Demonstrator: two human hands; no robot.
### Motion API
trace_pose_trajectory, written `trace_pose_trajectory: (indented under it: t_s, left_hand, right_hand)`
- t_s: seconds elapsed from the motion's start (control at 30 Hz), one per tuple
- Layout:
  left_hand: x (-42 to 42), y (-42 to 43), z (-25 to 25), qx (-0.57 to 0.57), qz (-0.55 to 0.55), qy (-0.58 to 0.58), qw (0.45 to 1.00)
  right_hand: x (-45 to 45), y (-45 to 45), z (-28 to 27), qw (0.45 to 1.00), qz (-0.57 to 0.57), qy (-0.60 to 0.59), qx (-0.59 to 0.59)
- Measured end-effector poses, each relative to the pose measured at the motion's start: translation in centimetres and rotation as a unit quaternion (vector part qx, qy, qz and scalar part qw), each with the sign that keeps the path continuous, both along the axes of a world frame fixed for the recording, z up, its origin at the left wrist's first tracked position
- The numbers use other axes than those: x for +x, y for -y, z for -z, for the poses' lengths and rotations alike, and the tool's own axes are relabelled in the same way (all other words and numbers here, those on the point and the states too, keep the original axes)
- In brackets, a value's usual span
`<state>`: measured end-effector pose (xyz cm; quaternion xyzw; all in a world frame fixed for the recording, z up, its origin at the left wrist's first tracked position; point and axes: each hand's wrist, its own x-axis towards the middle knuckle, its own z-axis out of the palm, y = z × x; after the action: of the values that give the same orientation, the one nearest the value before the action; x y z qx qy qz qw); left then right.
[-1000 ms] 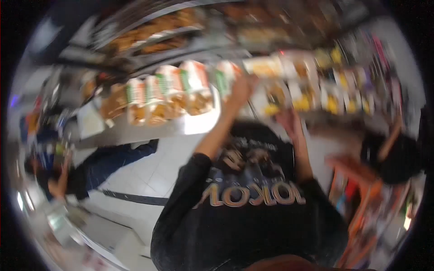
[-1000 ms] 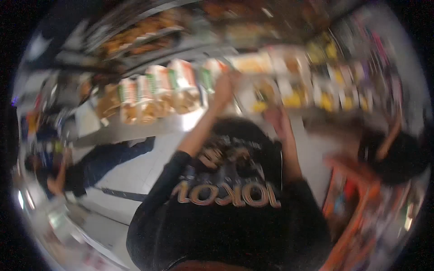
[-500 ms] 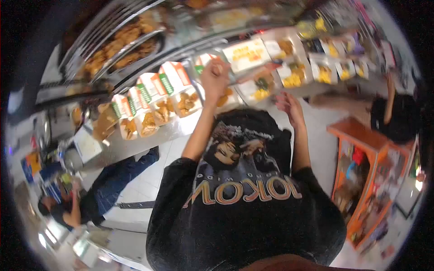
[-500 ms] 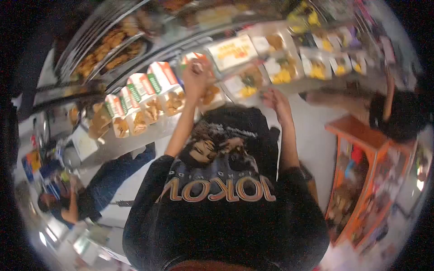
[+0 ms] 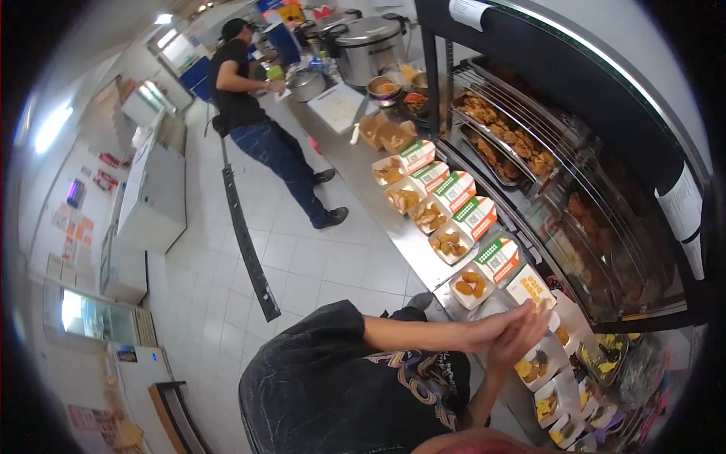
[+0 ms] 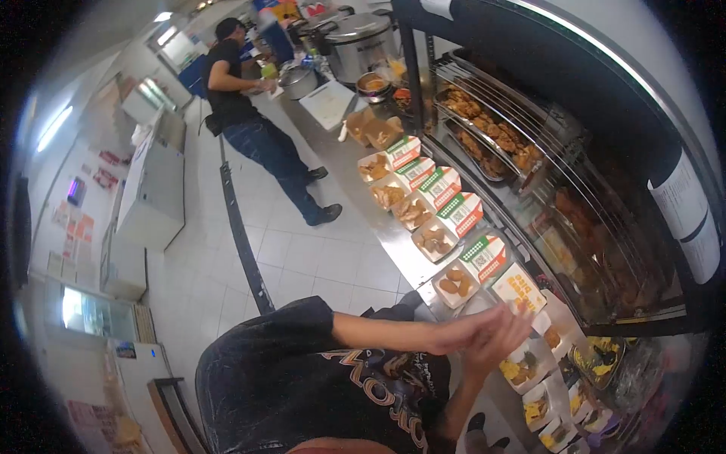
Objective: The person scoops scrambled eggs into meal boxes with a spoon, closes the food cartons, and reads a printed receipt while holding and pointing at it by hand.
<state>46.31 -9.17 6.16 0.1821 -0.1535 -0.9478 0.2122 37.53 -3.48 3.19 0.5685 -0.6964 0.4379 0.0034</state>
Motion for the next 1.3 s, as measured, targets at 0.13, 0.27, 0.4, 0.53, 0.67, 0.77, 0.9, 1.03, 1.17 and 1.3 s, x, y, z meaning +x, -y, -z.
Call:
trace_pose_trajectory:
  t_s: [0.13, 0.27, 0.4, 0.53, 0.67, 0.77, 0.9, 1.03, 1.17, 1.3]
  left_hand:
    - [5.0, -1.4, -1.2, -0.282, 0.009, 0.092, 0.955]
    - [10.0, -2.6, 7.3, -0.460, -0.058, 0.343, 0.817]
    - [20.9, -5.1, 22.7, -0.445, -0.108, 0.564, 0.687]
    - [35.8, -12.6, 39.6, -0.664, 0.102, 0.615, 0.412]
    - [36.6, -9.5, 38.4, -0.454, 0.254, 0.664, 0.538]
    - [34.0, -5.1, 37.6, -0.465, 0.277, 0.648, 0.535]
    - [29.2, -2.5, 36.3, -0.506, 0.270, 0.599, 0.559]
    - [23.8, -2.5, 34.5, -0.545, 0.278, 0.547, 0.571]
    - [16.7, -3.8, 32.5, -0.581, 0.295, 0.504, 0.567]
    - [9.9, -6.0, 30.5, -0.600, 0.312, 0.489, 0.551]
  right_hand:
    - [-3.8, -1.9, 1.3, 0.994, -0.004, 0.107, -0.026]
    - [-2.9, -6.6, 8.5, 0.949, -0.026, 0.315, 0.002]
    - [-2.1, -11.8, 10.3, 0.893, -0.116, 0.383, 0.207]
    - [-3.5, -15.3, 11.8, 0.887, -0.229, 0.180, 0.358]
    - [-3.9, -17.9, 12.2, 0.889, -0.080, 0.127, 0.433]
    - [-3.6, -18.1, 11.3, 0.922, 0.025, 0.179, 0.341]
    - [-4.0, -19.0, 11.8, 0.907, 0.020, 0.229, 0.352]
    - [-5.2, -19.8, 11.7, 0.874, -0.014, 0.213, 0.436]
    - [-9.3, -20.7, 11.1, 0.895, -0.012, 0.243, 0.374]
    - [-15.6, -22.3, 11.4, 0.912, -0.004, 0.246, 0.328]
